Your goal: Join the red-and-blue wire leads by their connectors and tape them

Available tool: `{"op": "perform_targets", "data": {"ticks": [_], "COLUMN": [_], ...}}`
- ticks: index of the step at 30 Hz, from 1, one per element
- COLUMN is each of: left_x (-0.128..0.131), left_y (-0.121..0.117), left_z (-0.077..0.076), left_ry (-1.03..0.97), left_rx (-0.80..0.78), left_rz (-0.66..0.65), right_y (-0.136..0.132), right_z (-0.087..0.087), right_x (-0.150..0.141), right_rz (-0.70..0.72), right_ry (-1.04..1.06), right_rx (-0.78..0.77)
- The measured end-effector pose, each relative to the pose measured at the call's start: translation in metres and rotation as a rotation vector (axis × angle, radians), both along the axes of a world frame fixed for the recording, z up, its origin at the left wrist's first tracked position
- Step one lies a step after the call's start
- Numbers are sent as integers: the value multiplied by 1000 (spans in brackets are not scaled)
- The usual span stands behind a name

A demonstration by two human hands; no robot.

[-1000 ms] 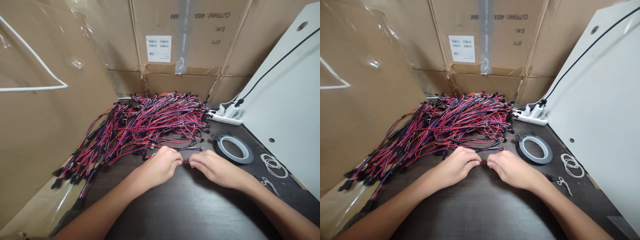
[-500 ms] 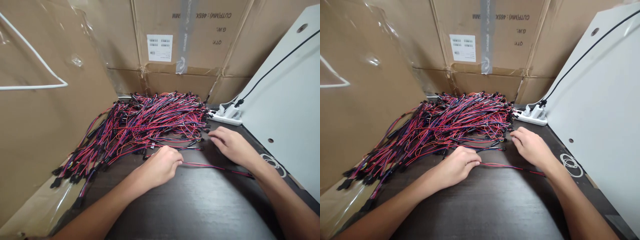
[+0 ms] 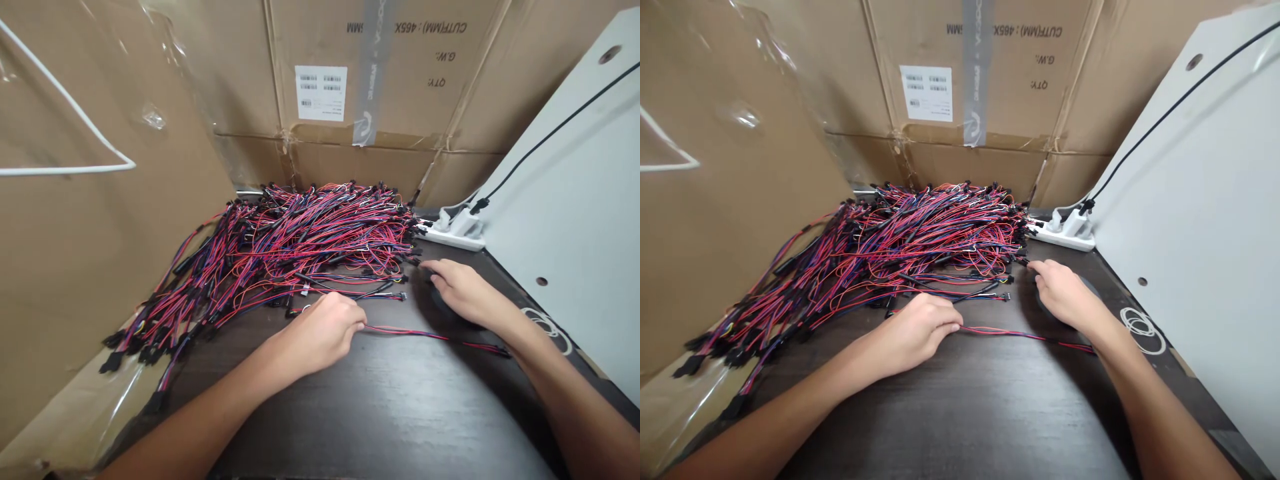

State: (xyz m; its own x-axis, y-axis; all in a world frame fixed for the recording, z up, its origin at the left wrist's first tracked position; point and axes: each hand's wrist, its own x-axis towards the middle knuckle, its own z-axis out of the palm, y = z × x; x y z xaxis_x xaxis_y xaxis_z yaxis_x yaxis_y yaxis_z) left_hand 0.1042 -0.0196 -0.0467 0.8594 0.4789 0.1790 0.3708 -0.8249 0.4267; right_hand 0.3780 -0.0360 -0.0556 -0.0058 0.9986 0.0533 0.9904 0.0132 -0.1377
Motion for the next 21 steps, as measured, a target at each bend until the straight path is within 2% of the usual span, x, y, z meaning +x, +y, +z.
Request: {"op": "perform_targets", "data": {"ticks": [11,17,21], "left_x": [0,0,0], "left_y": [0,1,0], "left_z": [1,1,1], "left_ry": [13,4,5], "left_rx": [-7,-2,-6], "left_rz": [4,-8,3], "right_y": [-2,-5,-6], "right_z": [2,4,4], "right_x": [-5,-2,-1], "right_rz": [-89,-87,-159], "right_ry": [7,118,120], "right_rx": [34,114,129]}}
